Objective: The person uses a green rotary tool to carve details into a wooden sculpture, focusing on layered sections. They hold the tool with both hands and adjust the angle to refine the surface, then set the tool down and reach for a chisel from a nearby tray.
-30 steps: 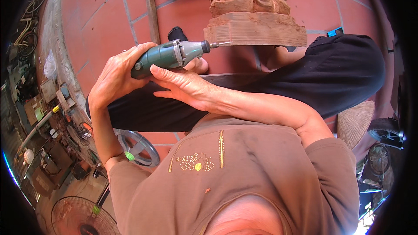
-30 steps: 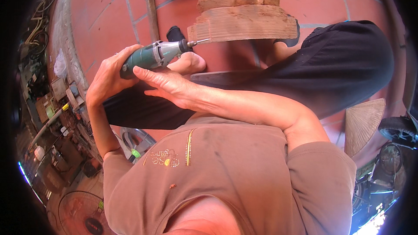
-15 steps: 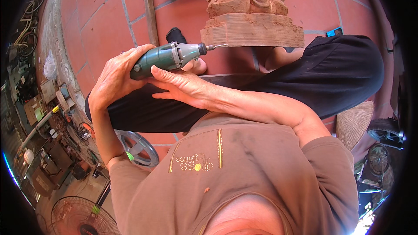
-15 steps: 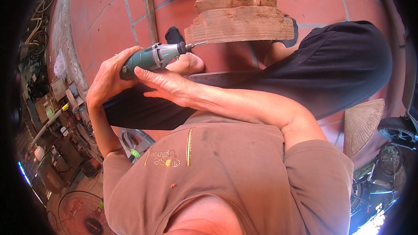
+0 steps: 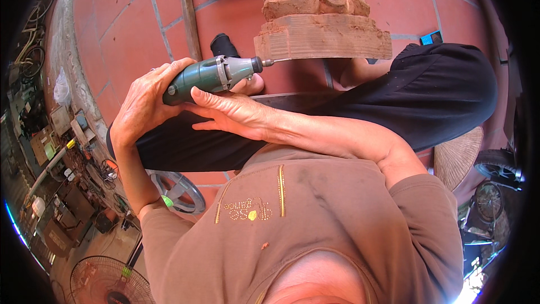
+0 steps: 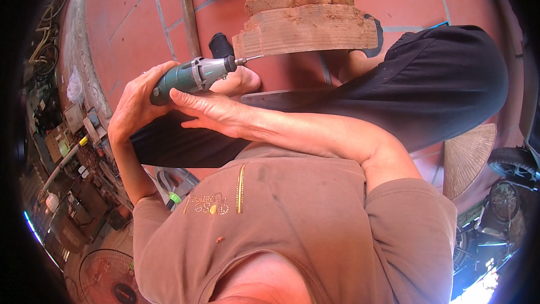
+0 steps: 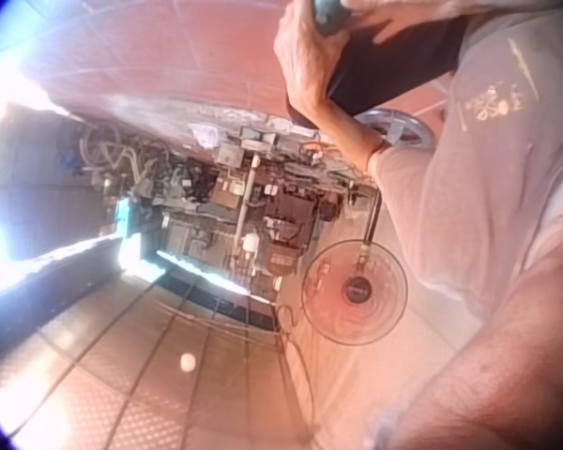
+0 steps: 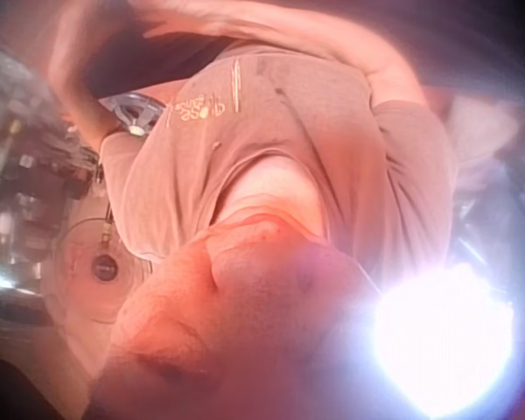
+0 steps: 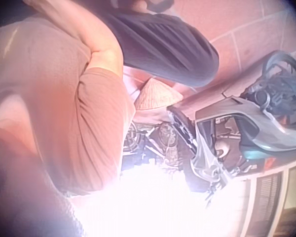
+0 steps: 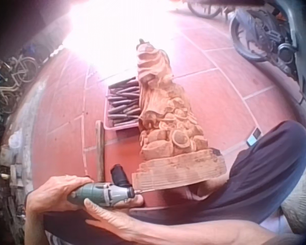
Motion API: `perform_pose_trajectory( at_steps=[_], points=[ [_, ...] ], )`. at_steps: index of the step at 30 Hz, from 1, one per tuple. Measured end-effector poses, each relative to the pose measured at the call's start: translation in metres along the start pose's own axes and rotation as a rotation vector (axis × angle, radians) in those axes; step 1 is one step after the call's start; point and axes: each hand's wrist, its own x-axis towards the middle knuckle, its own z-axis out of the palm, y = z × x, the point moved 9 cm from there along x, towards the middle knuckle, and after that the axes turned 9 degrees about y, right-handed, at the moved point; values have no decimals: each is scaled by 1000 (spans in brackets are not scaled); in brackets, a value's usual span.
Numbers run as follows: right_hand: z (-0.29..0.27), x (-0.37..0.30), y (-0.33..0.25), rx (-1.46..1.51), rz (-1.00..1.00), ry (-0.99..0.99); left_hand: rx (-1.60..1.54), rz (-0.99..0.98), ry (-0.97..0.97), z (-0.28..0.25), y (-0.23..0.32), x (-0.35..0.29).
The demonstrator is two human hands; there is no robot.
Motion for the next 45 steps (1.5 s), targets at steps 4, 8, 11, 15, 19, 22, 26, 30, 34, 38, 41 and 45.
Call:
perform_pose_trajectory(
  at_steps=[4, 8, 11, 15, 19, 22, 26, 30, 34, 38, 41, 45],
  points=[
    [0, 0, -1, 18, 7, -1, -8, 6, 5, 0, 0, 1],
    [2, 1, -3, 30, -1, -9, -7, 13, 9, -1, 0, 0],
    [2, 1, -4, 28, 0, -18, -7, 27, 27, -1, 0, 0],
    [1, 4, -3, 27, 9, -19, 0, 31, 43, -3, -1, 0],
    [0, 5, -4, 32, 2, -6, 0, 0, 29, -2, -2, 1],
    [1, 6, -6, 31, 2, -9, -10, -9, 37, -3, -2, 1],
    [0, 7, -6, 26, -5, -12, 1, -17, 35, -3, -3, 2],
    [2, 9, -7, -7, -4, -63, 7, -19, 43, -3, -3, 3],
    [3, 9, -10, -12, -8, -63, 1, -18, 49, -4, -3, 4],
    [3, 9, -12, -17, -18, -69, -9, -30, 45, -5, -2, 5],
    [3, 9, -14, -13, -19, -63, 0, -25, 50, -6, -2, 6],
    [-1, 11, -18, 31, -24, 20, -9, -41, 53, -6, -2, 7]
  ],
)
